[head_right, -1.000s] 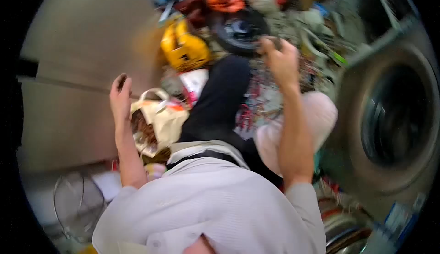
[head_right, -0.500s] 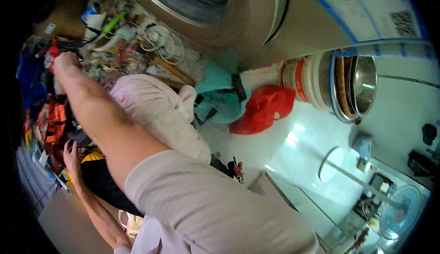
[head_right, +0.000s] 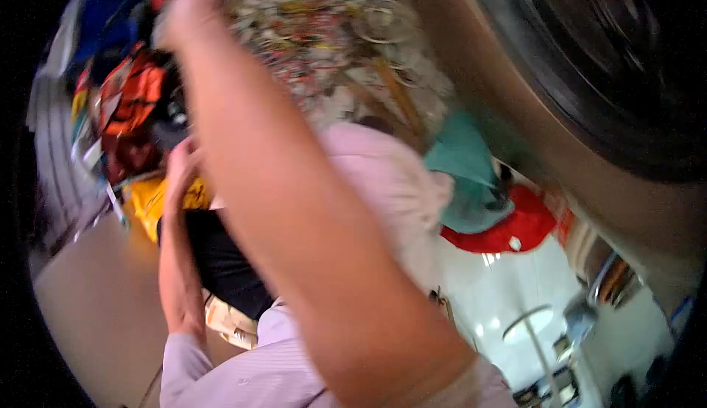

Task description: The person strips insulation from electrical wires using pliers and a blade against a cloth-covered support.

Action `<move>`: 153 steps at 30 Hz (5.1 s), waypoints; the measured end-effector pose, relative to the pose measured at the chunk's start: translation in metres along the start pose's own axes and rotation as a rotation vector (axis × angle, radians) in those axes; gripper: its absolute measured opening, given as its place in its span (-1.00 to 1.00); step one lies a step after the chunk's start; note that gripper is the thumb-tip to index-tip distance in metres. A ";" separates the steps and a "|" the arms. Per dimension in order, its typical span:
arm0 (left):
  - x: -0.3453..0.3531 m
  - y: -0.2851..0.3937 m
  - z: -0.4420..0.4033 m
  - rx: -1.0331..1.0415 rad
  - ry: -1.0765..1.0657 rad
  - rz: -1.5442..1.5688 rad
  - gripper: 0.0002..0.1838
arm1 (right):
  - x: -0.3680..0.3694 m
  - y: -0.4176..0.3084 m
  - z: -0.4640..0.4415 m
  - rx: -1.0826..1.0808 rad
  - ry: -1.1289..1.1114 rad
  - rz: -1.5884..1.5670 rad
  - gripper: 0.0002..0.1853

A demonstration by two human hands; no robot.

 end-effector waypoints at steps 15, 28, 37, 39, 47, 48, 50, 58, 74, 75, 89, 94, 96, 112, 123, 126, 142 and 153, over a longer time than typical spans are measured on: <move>0.223 -0.035 -0.054 -0.158 -0.039 0.253 -0.68 | -0.133 0.130 0.010 -0.012 -0.245 0.807 -0.80; 0.217 -0.034 -0.109 -0.053 0.377 0.227 -0.67 | -0.138 0.103 0.046 0.339 -0.343 0.616 -0.70; 0.183 -0.021 -0.112 -0.070 0.140 0.409 -0.73 | -0.142 0.103 0.049 0.323 -0.331 0.569 -0.74; 0.179 -0.019 -0.105 -0.067 0.155 0.493 -0.71 | -0.141 0.105 0.046 0.283 -0.315 0.526 -0.75; 0.220 -0.020 -0.128 0.007 0.011 0.264 -0.69 | -0.116 0.070 0.046 0.143 -0.361 0.650 -0.75; 0.216 -0.018 -0.127 -0.009 0.016 0.331 -0.68 | -0.118 0.071 0.044 0.103 -0.324 0.606 -0.75; 0.206 -0.018 -0.121 -0.035 0.023 0.397 -0.67 | -0.124 0.073 0.041 0.059 -0.295 0.556 -0.75; 0.107 -0.017 -0.076 -0.023 0.203 0.375 -0.62 | -0.120 0.074 0.031 -0.023 -0.271 0.728 -0.77; -0.106 0.139 0.171 0.664 0.597 0.405 -0.70 | -0.023 -0.114 0.188 0.144 -0.492 -1.075 -0.66; -0.103 0.142 0.178 0.668 0.604 0.405 -0.70 | -0.024 -0.117 0.194 0.137 -0.408 -1.120 -0.69; -0.040 0.194 0.212 0.645 0.676 0.469 -0.73 | -0.069 -0.074 0.185 0.221 -0.199 -1.342 -0.85; -0.020 0.189 0.204 0.654 0.632 0.589 -0.75 | -0.076 -0.047 0.169 0.296 -0.161 -1.299 -0.78; -0.007 0.180 0.203 0.668 0.624 0.620 -0.76 | -0.075 -0.034 0.159 0.293 -0.166 -1.275 -0.75; 0.013 0.119 0.249 0.675 0.532 0.803 -0.80 | -0.080 -0.035 0.129 0.420 -0.004 -1.132 -0.67; 0.039 0.077 0.260 0.538 0.329 0.730 -0.80 | -0.131 -0.052 0.101 0.225 0.133 -0.920 -0.77; 0.056 0.061 0.201 0.625 0.311 0.511 -0.75 | -0.127 -0.066 0.103 0.141 0.132 -0.942 -0.82; -0.046 0.165 0.061 0.609 -0.051 1.484 -0.65 | -0.021 -0.070 0.096 -0.020 0.034 -0.958 -0.81; -0.024 0.157 0.060 0.476 -0.064 1.485 -0.70 | -0.008 -0.051 0.093 0.143 -0.026 -1.014 -0.83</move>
Point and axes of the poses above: each hand's wrist, its own z-axis away from the middle knuckle, its own x-axis out of the palm, y = z × x, the point moved 4 cm from there along -z, towards the middle knuckle, and after that the axes turned 7 degrees about -y, right-handed, at the moved point
